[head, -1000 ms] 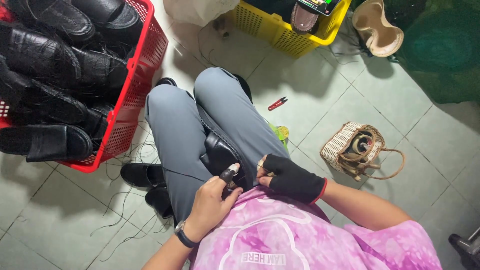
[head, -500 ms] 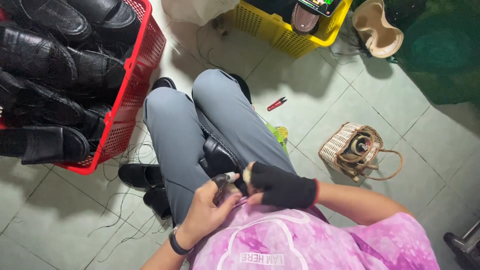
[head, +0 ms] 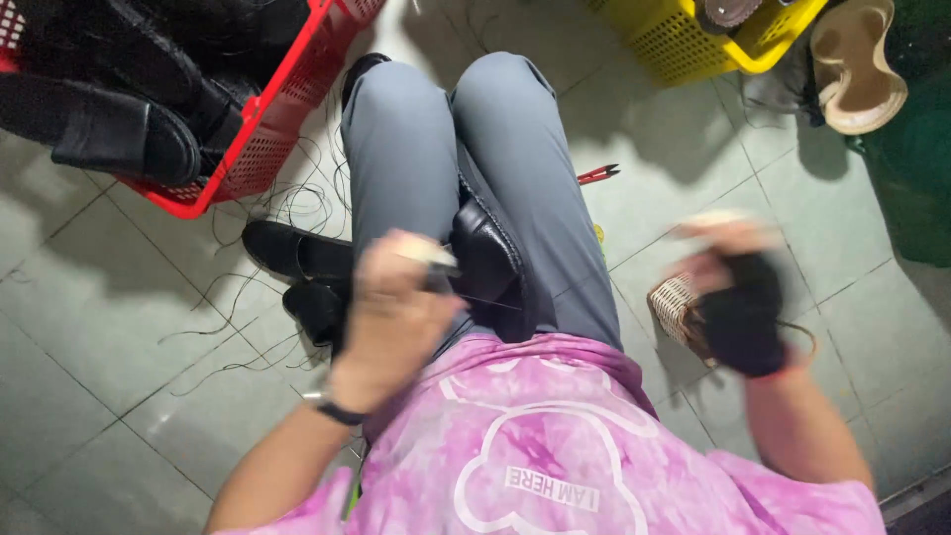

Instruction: The person sits on the floor and sews a black shoe using a needle and thread. They pull the thread through the shoe repeatedly while holding it between their legs. A red basket of shoes and a yellow basket with a phone are visible nearby.

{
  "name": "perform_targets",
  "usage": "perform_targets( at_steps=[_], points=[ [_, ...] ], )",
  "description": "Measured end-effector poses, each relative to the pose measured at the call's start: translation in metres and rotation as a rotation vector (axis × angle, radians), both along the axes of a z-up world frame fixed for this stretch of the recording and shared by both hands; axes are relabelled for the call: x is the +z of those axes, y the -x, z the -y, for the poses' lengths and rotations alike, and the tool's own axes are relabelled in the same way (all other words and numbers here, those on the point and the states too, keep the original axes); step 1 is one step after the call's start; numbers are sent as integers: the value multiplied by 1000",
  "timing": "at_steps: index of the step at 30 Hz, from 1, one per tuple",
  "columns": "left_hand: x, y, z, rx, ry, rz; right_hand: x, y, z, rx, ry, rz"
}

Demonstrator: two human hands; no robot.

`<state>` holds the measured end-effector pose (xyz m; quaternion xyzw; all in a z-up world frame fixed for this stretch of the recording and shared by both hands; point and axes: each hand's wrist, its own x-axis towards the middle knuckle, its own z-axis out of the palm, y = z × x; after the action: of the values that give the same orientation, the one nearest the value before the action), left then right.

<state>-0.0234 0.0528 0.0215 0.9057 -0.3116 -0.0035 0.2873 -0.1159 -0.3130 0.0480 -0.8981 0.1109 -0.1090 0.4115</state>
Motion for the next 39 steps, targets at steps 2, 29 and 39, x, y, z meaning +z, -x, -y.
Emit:
perform_targets(
  at_steps=[2, 29, 39],
  points=[
    [-19, 21, 27, -182, -66, 246, 13, -27, -71, 301, -420, -487],
    [-18, 11, 51, -177, 404, -247, -2, -43, -88, 646, -274, -708],
    [13, 5, 49, -33, 601, -301, 26, -24, -88, 640, -417, -221]
  ],
)
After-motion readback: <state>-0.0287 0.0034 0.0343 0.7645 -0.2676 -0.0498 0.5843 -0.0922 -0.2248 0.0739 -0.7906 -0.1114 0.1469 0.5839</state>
